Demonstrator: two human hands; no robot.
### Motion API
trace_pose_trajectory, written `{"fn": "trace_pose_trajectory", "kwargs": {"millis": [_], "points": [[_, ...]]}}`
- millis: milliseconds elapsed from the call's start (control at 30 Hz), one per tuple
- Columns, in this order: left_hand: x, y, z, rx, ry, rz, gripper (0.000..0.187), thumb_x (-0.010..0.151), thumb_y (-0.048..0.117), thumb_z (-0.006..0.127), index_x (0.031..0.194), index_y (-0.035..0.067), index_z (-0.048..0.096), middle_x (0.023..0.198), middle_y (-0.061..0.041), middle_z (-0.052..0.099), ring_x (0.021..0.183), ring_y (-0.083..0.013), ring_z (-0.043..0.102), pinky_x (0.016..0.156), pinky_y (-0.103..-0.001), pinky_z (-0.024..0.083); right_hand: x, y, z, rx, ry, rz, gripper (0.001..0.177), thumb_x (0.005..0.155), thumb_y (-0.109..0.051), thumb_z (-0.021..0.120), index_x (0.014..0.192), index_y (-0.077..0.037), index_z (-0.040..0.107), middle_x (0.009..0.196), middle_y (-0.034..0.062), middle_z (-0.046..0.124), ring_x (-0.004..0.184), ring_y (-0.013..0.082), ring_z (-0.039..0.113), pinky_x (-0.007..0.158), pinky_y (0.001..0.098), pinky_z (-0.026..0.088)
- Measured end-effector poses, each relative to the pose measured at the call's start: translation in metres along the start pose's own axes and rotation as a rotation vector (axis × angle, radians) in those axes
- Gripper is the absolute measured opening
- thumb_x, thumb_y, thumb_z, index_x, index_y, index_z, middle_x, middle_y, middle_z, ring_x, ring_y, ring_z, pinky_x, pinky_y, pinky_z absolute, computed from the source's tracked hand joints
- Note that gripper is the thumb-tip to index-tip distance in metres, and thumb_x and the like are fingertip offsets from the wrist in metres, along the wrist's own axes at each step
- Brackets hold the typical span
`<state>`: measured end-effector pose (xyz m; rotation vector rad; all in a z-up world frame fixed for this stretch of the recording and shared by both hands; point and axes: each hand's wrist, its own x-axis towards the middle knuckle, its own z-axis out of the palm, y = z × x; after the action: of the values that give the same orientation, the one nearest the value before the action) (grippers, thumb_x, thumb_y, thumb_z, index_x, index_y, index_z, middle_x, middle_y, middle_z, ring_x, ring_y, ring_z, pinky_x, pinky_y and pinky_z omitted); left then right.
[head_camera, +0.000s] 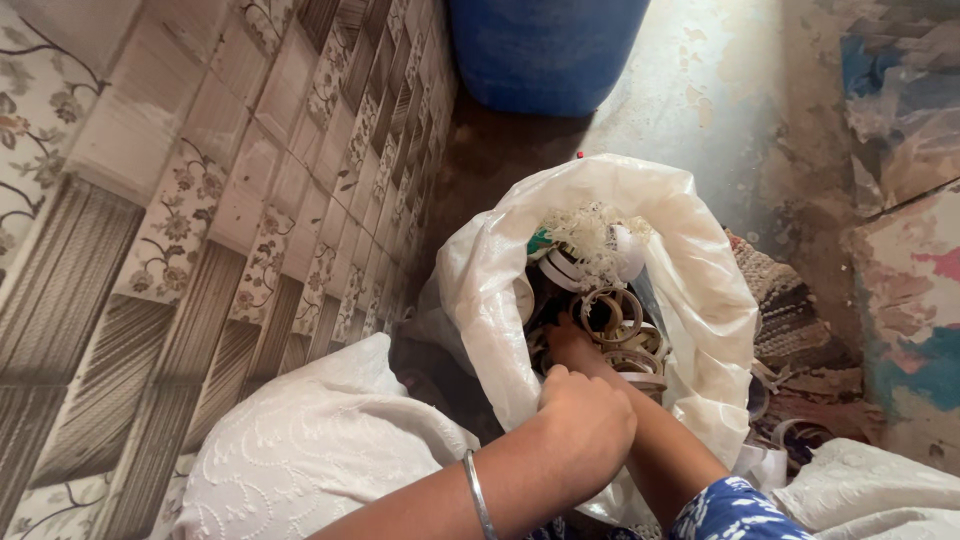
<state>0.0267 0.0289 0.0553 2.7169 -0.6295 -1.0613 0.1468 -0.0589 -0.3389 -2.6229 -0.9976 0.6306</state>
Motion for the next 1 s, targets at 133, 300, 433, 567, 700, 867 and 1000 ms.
{"fn": "trace_pose_trajectory", "kwargs": {"millis": [133,300,433,567,700,867,1000], "points": [[-0.003,0.001,-0.007,0.039,-0.031,-0.015,0.032,0.086,0.017,0.074,0.117,0.008,0.076,0.118,-0.01,0.073,0.112,-0.0287,0.069,0.091,-0.042,0.046,-0.002,-0.004,-0.006,0.103,-0.058,0.069,0.037,0.08,-0.016,0.069,0.117,-0.007,0.07,0.117,0.0242,0.067,0.112,0.0398,0.063,0.094,0.0451,0.053],[-0.001,0.006,-0.002,0.061,-0.205,-0.027,0.042,0.081,0.022,0.08,0.122,0.017,0.078,0.128,-0.007,0.072,0.121,-0.027,0.066,0.101,-0.047,0.041,-0.032,-0.029,-0.044,0.236,-0.048,0.282,0.035,0.079,-0.017,0.071,0.112,-0.007,0.072,0.111,0.0248,0.071,0.107,0.0405,0.067,0.092,0.047,0.054],[0.003,0.017,0.019,0.129,-0.363,0.029,0.045,0.081,0.032,0.08,0.125,0.025,0.077,0.137,-0.004,0.068,0.132,-0.0296,0.059,0.111,-0.06,0.031,-0.04,-0.03,-0.042,0.265,0.285,0.32,0.025,0.087,-0.017,0.064,0.108,-0.004,0.069,0.103,0.0271,0.071,0.1,0.046,0.067,0.088,0.0533,0.053],[0.015,0.018,0.038,0.111,-0.382,0.014,0.041,0.08,0.031,0.08,0.122,0.026,0.08,0.135,-0.004,0.071,0.131,-0.0307,0.061,0.112,-0.063,0.029,-0.04,-0.022,-0.034,0.35,0.514,0.346,0.022,0.089,-0.015,0.063,0.103,0.001,0.062,0.095,0.0307,0.068,0.095,0.0516,0.063,0.083,0.0583,0.05],[0.026,0.014,0.042,0.106,-0.378,0.031,0.042,0.08,0.029,0.081,0.122,0.026,0.079,0.137,-0.002,0.069,0.132,-0.0302,0.06,0.114,-0.066,0.027,-0.042,-0.018,-0.024,0.257,0.353,0.255,0.026,0.088,-0.014,0.06,0.111,-0.001,0.06,0.097,0.0281,0.07,0.095,0.0483,0.066,0.084,0.0576,0.051],[0.02,0.013,0.034,0.059,-0.374,-0.01,0.044,0.08,0.028,0.08,0.123,0.026,0.078,0.136,-0.001,0.071,0.13,-0.0301,0.063,0.109,-0.066,0.034,-0.037,-0.025,-0.017,0.071,0.168,0.26,0.022,0.093,-0.012,0.057,0.113,-0.005,0.062,0.106,0.0259,0.069,0.096,0.046,0.069,0.082,0.0552,0.055],[0.018,0.013,0.024,0.047,-0.391,-0.033,0.048,0.078,0.023,0.082,0.126,0.025,0.076,0.138,-0.001,0.068,0.131,-0.0308,0.061,0.108,-0.065,0.036,-0.036,-0.03,-0.029,0.122,0.148,0.255,0.022,0.089,-0.016,0.062,0.107,-0.004,0.065,0.102,0.0247,0.072,0.098,0.045,0.069,0.083,0.0552,0.055]]}}
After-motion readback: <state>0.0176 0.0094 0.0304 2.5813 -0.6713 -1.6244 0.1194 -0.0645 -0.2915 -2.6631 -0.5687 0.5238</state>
